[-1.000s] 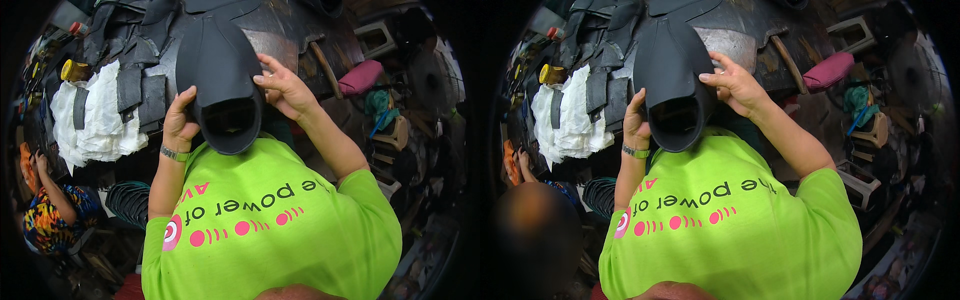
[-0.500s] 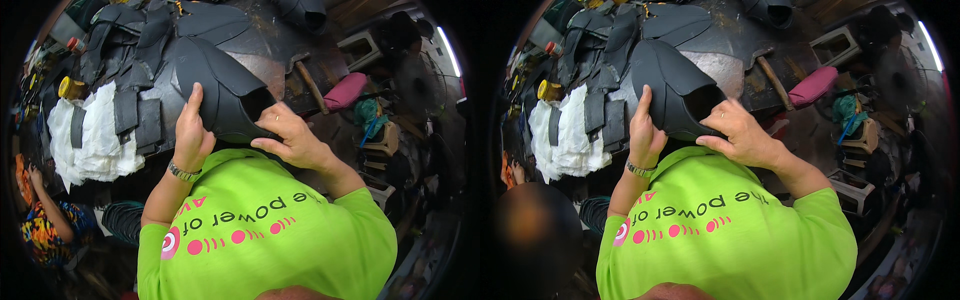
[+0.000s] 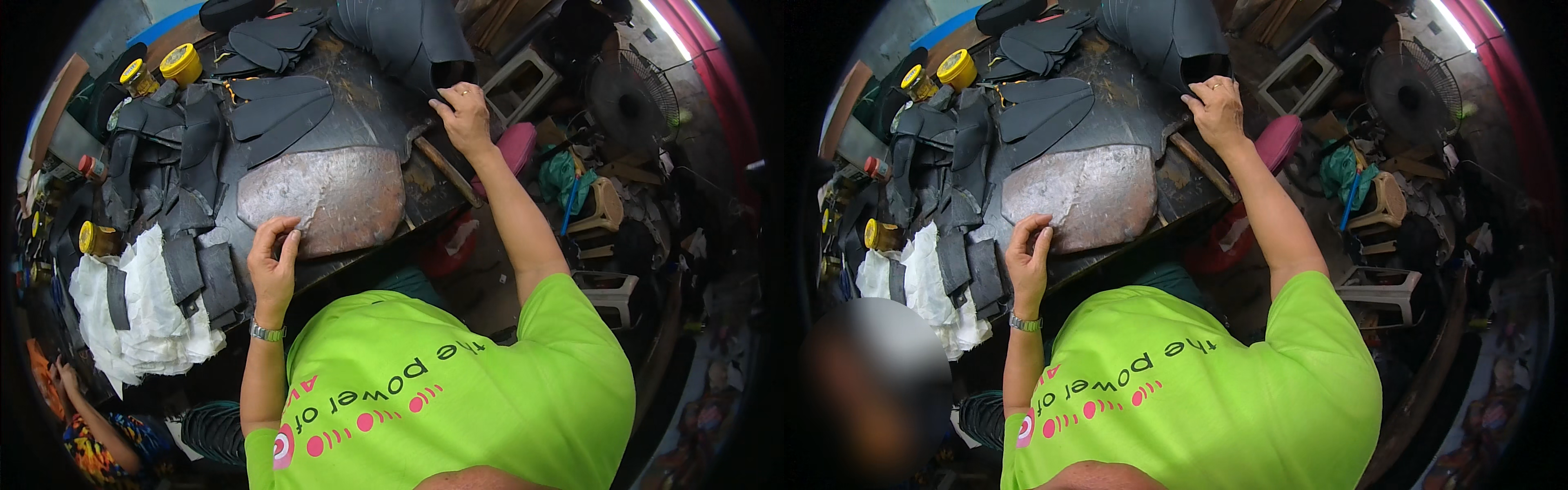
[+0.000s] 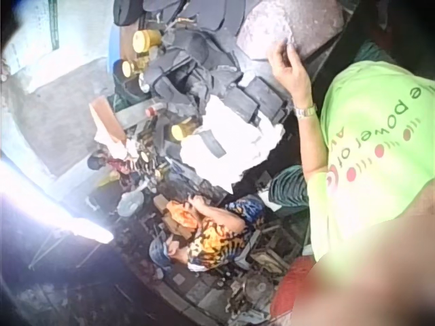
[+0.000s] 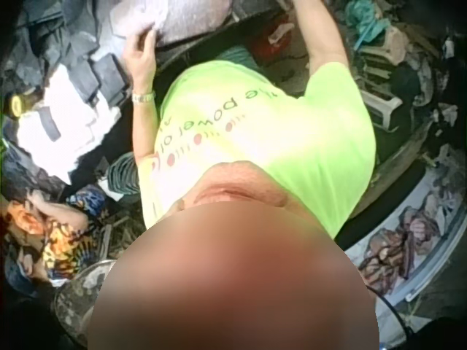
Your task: The person repeatedly picks up a black slipper, places a small black rubber patch over a worn area, and uses a hammer to tap the patch into place. The person turns the slipper over to inspect the sole and repeats the patching process on different spots.
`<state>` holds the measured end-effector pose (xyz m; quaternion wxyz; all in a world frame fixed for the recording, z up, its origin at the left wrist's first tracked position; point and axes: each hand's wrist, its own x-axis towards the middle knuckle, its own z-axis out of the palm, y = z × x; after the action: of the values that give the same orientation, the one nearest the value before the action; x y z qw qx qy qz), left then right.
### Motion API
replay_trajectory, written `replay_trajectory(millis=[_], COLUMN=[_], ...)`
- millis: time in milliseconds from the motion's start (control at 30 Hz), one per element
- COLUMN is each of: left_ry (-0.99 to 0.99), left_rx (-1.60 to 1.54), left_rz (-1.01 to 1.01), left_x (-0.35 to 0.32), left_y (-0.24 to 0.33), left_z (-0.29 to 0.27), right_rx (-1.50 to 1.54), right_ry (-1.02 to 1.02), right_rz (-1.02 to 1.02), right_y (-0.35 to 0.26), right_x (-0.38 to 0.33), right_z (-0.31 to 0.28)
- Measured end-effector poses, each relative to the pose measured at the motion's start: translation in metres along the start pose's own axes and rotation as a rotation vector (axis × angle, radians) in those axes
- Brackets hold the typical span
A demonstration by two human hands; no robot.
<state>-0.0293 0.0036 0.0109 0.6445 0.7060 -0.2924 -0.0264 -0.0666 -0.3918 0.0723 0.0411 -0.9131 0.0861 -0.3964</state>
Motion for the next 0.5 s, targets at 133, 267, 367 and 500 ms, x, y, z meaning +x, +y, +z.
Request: replay_trajectory(millis=[133,267,367,500], left_ry=[0.002,0.008,0.024,0.035], left_rx=[0.063,0.093,0.104,0.123], left_rz=[0.033,0.063,0.072,0.081], left_x=[-0.004,-0.003,-0.003,-0.004], left_y=[0.001,0.005,0.005,0.005], left_z=[0.000,0.000,0.003,0.006], right_rx=[0.056,0.072,0.002,-0.227], right_ry=[-0.160,0.111,0.073,-0.157], right_rz=[0.243,0.130,0.130,0.273], right_y=[0.029,0.035,0.031,0.011], right_x=[0.002,0.011,0.019,0.029], right_z=[0.037,0.060,0.073,0.069])
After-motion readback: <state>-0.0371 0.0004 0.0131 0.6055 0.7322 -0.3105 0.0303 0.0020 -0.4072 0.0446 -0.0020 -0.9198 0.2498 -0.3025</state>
